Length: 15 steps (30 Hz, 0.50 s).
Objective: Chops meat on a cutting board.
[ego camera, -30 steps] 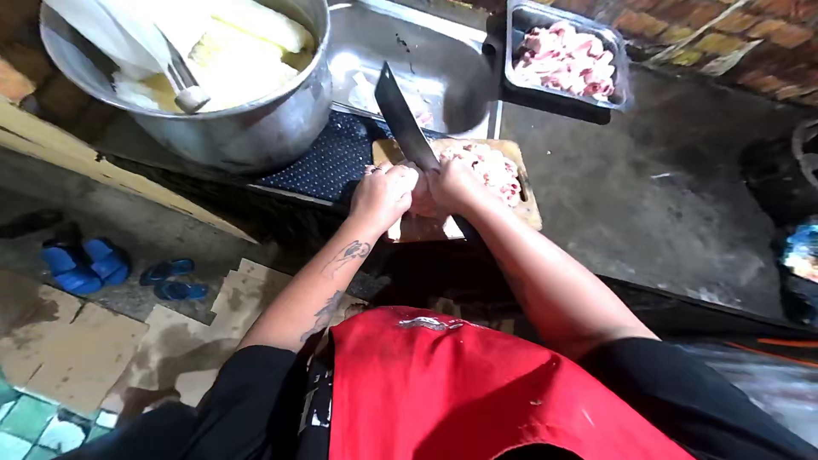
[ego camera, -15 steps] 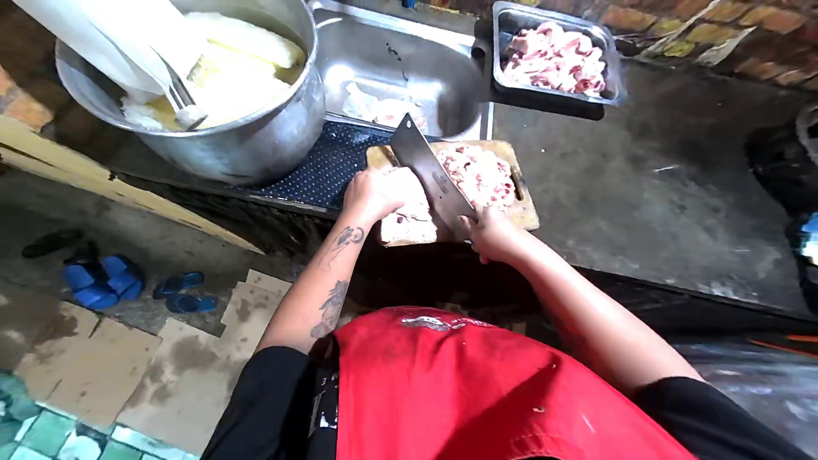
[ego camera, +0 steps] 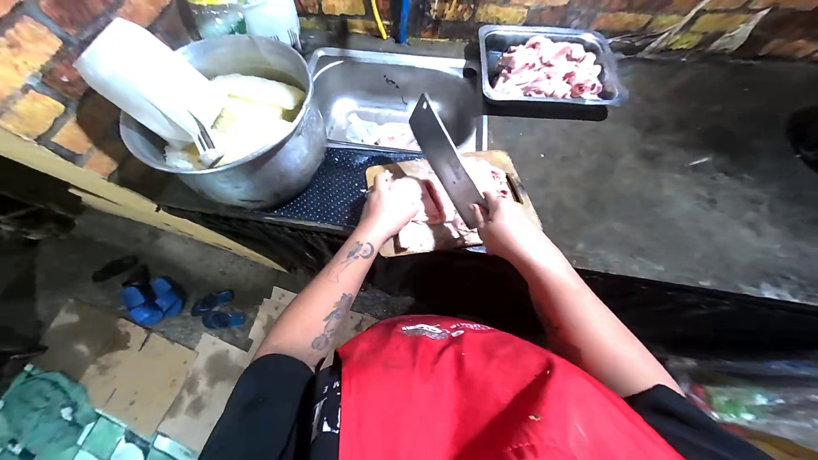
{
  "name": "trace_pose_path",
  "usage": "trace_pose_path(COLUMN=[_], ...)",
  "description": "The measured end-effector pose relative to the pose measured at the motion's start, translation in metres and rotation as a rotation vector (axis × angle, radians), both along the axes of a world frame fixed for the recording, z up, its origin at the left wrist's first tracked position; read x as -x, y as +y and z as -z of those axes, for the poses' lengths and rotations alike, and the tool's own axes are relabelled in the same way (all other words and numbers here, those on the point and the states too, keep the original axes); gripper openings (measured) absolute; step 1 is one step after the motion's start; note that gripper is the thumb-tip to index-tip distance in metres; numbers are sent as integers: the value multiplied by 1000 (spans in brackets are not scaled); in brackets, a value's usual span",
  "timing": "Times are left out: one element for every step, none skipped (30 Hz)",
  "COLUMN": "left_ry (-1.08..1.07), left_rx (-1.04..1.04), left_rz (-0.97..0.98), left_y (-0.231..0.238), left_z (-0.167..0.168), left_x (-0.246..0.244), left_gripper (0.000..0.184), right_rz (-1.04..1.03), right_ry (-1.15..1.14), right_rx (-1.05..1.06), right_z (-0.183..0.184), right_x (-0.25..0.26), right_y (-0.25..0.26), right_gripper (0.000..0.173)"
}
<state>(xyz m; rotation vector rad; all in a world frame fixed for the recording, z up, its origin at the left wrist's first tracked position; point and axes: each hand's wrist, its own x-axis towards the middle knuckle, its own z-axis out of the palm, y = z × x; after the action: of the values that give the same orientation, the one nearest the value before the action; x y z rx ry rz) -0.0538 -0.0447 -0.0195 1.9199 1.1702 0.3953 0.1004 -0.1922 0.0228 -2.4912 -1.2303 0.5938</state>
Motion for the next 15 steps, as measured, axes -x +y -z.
trace_pose_path(left_ry=[73, 120, 139, 142, 133, 114, 93, 89, 90, 87, 87, 86, 84, 80, 81], left_rx=[-45, -94, -142, -174, -192, -212, -226, -228, -224, -232, -238, -249, -263, -273, -283], left_rz=[-13, -18, -16, -3, 19, 47, 71, 90, 103, 106, 106, 111, 116, 119, 121], left_y=[-5, -11, -19, -28, -36, -41, -45, -48, -49, -49, -48, -48, -47, -46, -46], left_z=[3, 5, 7, 10, 13, 16, 19, 20, 20, 21, 22, 23, 25, 26, 27], left_x=[7, 14, 20, 25, 29, 33, 35, 36, 37, 38, 40, 42, 43, 45, 45], left_gripper=[101, 106, 105, 100, 91, 77, 62, 51, 44, 39, 34, 32, 31, 30, 29], right_rz=[-10, -22, -32, -45, -59, -71, -81, -89, -99, -109, -113, -110, -103, -98, -100], right_ry=[-14, -18, -8, 3, 15, 22, 26, 19, 1, -10, -14, -12, -8, -7, -1], right_rx=[-48, -97, -149, -187, -207, -203, -191, -164, -127, -86, -35, -1, 13, 22, 22], right_z=[-2, -4, -5, -4, -3, -1, 1, 3, 7, 12, 16, 21, 24, 24, 22], right_x=[1, 4, 8, 13, 19, 26, 33, 40, 45, 49, 53, 56, 58, 58, 57], right_y=[0, 0, 1, 1, 3, 5, 8, 11, 14, 17, 19, 20, 20, 21, 20], right_gripper=[38, 38, 36, 35, 35, 35, 35, 35, 34, 34, 34, 34, 34, 33, 34])
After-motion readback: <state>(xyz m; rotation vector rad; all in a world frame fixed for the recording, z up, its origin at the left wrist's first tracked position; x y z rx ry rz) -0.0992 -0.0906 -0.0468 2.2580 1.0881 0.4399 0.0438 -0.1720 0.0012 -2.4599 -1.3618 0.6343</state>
